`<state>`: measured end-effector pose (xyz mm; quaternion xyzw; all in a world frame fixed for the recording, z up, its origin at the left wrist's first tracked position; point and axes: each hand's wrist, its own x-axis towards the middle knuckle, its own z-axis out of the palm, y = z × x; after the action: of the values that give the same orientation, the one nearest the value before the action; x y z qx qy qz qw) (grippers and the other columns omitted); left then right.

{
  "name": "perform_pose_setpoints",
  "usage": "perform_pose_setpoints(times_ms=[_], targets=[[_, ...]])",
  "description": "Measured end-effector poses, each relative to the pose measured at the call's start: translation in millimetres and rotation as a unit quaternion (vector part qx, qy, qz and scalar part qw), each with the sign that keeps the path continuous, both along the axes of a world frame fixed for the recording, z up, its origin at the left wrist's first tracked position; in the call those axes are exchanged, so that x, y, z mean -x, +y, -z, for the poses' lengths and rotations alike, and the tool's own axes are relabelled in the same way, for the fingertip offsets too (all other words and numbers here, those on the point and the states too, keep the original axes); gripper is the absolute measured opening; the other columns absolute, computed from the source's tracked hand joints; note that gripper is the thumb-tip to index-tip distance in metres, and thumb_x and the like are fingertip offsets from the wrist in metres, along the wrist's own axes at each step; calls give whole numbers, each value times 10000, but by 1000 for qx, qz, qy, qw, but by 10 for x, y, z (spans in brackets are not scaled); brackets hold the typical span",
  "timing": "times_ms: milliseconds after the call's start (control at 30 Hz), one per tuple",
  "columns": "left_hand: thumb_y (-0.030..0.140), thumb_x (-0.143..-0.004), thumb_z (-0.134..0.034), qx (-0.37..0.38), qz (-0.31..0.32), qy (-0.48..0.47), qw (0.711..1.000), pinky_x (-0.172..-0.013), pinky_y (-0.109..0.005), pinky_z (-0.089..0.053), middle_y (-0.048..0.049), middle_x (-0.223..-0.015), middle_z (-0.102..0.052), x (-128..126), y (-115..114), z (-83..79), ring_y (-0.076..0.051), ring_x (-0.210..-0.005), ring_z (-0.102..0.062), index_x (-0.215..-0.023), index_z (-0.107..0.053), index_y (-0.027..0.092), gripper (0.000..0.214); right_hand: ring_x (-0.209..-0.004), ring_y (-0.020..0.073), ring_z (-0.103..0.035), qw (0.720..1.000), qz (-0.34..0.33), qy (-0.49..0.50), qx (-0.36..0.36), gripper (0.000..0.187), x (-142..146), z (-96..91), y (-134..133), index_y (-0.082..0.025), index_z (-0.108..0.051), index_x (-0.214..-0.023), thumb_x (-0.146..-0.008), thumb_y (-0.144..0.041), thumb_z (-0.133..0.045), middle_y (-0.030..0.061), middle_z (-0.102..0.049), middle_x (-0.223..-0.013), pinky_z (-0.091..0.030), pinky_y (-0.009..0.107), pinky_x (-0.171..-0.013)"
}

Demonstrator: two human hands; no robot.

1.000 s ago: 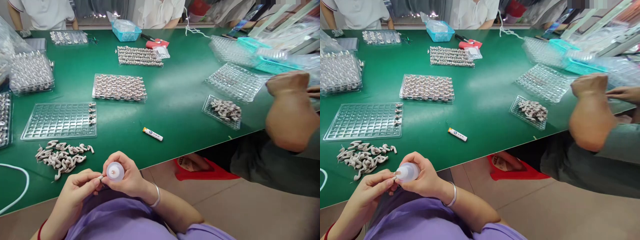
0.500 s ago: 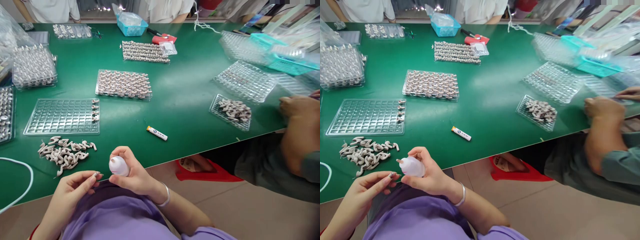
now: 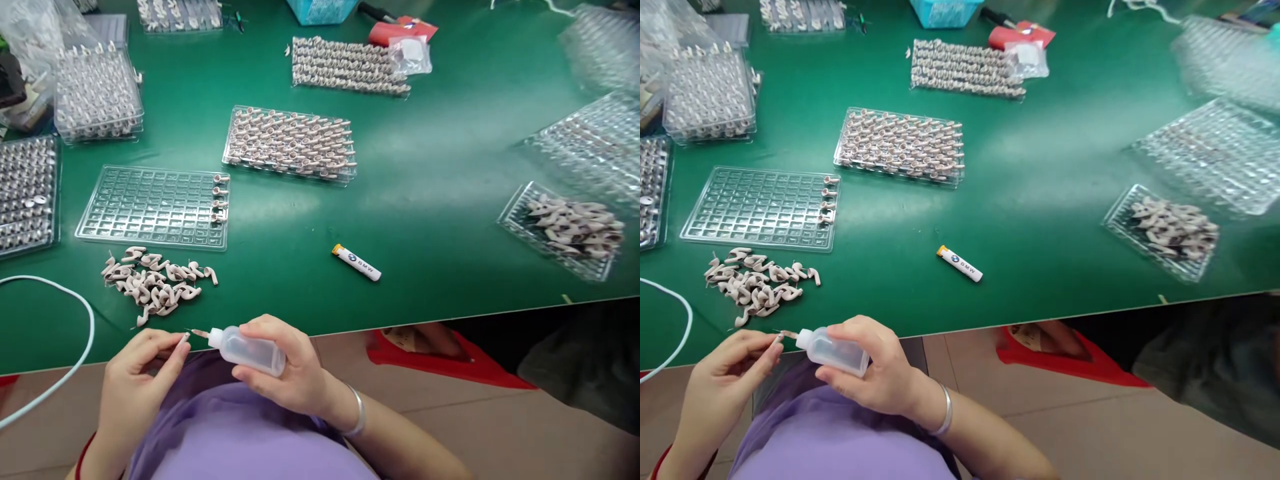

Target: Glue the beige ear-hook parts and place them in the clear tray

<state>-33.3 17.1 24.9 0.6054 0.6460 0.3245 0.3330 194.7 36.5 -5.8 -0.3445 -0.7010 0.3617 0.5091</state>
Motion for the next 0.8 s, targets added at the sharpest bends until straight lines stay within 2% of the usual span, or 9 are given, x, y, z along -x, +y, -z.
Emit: perform_pose_setpoints(times_ms=[100,200,400,800], targets=[[222,-833,-712,-168,26,134,976,-519,-147,-488,3,-823,-659,-16,-4,84,-57,-564,-590,-936,-744,210,109,-693,165,-620,1000,0,-10,-8,385,-17,9,-6,-219,-552,-1203,-849,-260,-698,70,-706,-911,-537,293,-628],[139,-828,-714,-244,64,217,943,-574,-158,-487,3,-831,-647,-11,-1,158,-51,-580,-583,-989,-723,185,168,-674,169,-596,998,9,-38,-40,405,-33,47,-27,-201,-543,-1220,-841,-234,-683,73,-702,-879,-528,300,-610],[128,-836,-709,-251,79,240,935,-628,-179,-496,0,-834,-644,4,0,171,-68,-623,-614,-995,-705,171,165,-634,171,-559,993,7,-87,-83,410,-25,86,-38,-184,-515,-1229,-847,-230,-655,60,-682,-821,-505,299,-571],[165,-835,-695,-216,63,228,947,-646,-208,-519,-10,-838,-670,-27,-14,138,-102,-643,-650,-982,-723,200,154,-626,178,-565,991,2,-107,-75,471,-23,74,-29,-217,-491,-1267,-828,-235,-660,41,-661,-798,-498,305,-570]])
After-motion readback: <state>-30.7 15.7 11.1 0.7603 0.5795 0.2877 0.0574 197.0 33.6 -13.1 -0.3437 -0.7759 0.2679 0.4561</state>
